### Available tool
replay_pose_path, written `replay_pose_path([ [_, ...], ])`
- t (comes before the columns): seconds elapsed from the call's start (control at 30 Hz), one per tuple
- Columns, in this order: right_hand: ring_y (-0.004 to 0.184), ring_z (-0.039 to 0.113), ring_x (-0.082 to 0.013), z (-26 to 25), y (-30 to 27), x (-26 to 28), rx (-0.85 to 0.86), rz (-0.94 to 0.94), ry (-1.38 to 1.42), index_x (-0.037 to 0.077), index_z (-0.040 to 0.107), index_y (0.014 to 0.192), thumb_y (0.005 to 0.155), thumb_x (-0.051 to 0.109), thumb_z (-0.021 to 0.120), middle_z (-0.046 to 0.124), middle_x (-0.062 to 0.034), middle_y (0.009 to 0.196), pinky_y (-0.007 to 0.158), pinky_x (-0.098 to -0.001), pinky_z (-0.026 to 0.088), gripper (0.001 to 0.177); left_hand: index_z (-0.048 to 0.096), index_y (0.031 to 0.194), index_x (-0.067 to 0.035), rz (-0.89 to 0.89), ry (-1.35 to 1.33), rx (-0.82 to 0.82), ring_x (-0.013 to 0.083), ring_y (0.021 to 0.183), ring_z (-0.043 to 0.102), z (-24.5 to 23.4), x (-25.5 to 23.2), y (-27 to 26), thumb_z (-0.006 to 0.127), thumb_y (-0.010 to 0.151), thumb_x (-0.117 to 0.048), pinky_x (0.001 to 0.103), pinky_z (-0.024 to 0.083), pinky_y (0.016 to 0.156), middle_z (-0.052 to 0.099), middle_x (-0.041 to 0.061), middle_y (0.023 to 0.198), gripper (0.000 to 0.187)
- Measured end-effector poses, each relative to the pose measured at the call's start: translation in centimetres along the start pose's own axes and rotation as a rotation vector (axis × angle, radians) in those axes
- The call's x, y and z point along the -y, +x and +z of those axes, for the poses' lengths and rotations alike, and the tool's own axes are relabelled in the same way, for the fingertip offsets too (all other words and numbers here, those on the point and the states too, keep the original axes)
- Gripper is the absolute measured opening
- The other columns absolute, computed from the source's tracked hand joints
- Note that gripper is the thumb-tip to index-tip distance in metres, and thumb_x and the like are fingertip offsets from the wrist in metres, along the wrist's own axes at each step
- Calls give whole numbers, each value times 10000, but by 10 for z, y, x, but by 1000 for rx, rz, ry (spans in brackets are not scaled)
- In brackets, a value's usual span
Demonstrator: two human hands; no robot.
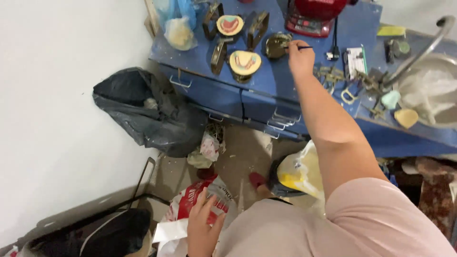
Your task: The person paints a dark-colored dental mold using a small brush and a light blue substance. They then switch to a lighter-colored mold with a pink interior and use a metal spatula to apply and smooth a white substance onto the surface.
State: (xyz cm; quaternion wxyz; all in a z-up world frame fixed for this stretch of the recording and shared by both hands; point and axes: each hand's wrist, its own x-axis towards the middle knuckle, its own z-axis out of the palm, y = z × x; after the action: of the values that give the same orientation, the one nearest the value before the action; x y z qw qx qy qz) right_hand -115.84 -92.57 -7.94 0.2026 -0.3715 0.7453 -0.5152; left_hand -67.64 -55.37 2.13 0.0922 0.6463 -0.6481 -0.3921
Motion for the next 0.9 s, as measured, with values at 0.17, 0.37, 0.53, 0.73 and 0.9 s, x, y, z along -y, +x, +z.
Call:
replay_pose_path([
  [0.17,760,660,-368,22,46,-16,154,69,-294,104,668,792,953,385,491,691,-126,751,684,-488,475,369,659,1404,-216,-54,-33,-13,199,1499,428,-10,-58,39,733,898,-344,467,425,1133,435,-42,1653,527],
  [0.37,722,573,-399,11,48,-1,286,-21,-354,62,596,818,1003,269,448,637,-169,747,634,-525,403,314,665,1401,-273,-176,-109,-4,100,1258,570,-12,-86,57,715,876,-410,288,581,721,505,-89,1612,545],
  [0.53,845,703,-466,3,32,31,503,-275,-488,89,608,1333,1128,230,406,747,-211,1054,719,-570,547,320,659,1412,-299,-257,-96,55,91,1352,597,-13,-102,69,639,879,-530,327,615,821,541,-123,1584,580],
  [0.73,887,662,-344,27,42,-30,566,-802,-1281,131,719,1029,851,81,613,735,-69,827,618,-428,537,213,707,1363,-251,-83,-74,-77,171,1371,587,-2,-89,57,742,875,-382,411,489,1084,661,-61,1474,506],
  [0.9,839,568,-424,-22,16,7,406,-760,-849,67,542,925,915,152,656,574,-180,792,554,-567,418,143,718,1317,-137,106,-125,-214,242,1283,666,-6,-74,29,717,915,-336,398,572,981,708,64,1394,448],
])
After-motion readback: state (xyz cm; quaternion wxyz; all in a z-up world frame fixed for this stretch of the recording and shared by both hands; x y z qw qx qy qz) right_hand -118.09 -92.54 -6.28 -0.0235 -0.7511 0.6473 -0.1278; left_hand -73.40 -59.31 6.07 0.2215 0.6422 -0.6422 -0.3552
